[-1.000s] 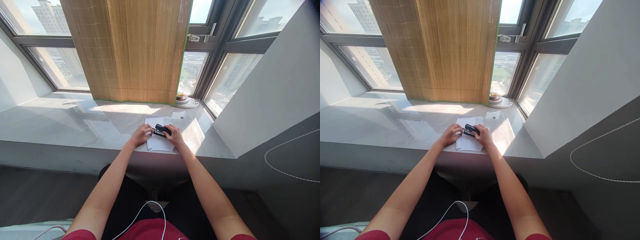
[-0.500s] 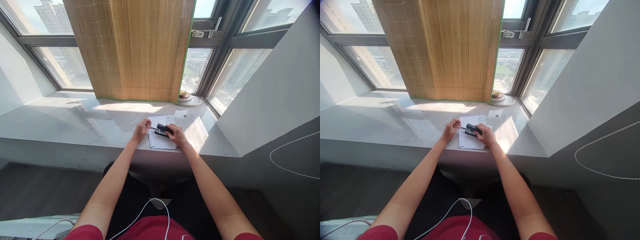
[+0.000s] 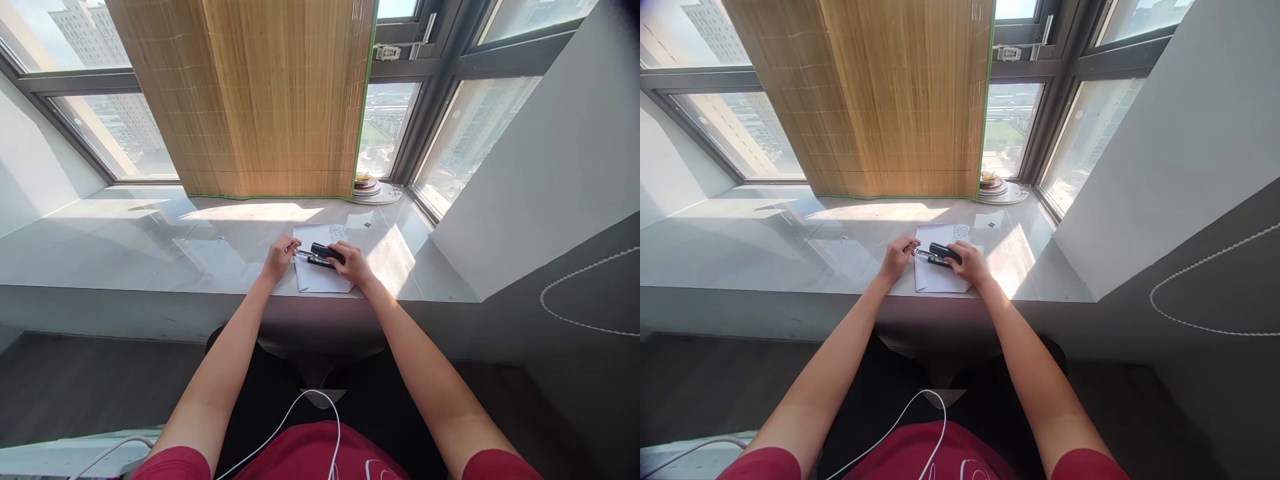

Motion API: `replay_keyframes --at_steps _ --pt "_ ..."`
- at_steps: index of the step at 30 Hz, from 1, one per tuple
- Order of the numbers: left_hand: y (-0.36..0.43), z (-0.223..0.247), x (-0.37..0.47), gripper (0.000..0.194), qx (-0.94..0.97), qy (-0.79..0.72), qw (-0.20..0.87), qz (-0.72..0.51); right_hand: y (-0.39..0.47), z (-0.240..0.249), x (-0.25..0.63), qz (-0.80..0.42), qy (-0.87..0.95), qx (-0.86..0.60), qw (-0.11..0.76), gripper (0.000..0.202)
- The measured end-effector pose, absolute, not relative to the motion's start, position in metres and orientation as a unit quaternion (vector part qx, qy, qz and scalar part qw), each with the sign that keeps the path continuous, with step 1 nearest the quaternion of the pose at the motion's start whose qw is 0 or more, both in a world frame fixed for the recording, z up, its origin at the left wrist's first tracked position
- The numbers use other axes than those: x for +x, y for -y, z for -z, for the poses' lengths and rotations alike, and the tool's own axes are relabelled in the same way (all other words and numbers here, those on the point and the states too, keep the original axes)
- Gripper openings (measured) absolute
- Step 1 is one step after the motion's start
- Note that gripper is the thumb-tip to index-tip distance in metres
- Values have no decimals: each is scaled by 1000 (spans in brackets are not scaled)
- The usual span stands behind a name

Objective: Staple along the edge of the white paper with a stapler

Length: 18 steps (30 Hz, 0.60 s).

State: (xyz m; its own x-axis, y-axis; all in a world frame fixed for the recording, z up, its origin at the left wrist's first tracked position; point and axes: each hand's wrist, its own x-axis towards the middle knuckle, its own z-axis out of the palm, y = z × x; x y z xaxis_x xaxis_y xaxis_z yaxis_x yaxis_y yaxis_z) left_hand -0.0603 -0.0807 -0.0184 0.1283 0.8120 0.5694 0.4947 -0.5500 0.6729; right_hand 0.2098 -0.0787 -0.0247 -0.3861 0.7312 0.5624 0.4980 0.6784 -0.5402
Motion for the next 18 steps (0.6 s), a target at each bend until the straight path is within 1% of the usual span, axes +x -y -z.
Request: replay_keyframes --at_steps 3,10,14,18 --pt "82 17 -60 28 730 -459 158 -481 79 25 210 -140 821 -378 405 24" --pt "83 17 -59 14 747 -462 129 -460 79 24 210 -138 822 -373 408 22" --pt "81 17 -59 11 768 -442 120 -448 79 25 210 -139 821 -374 408 22" --pt "82 15 -59 12 796 -430 128 -406 79 26 210 -139 822 -375 406 22"
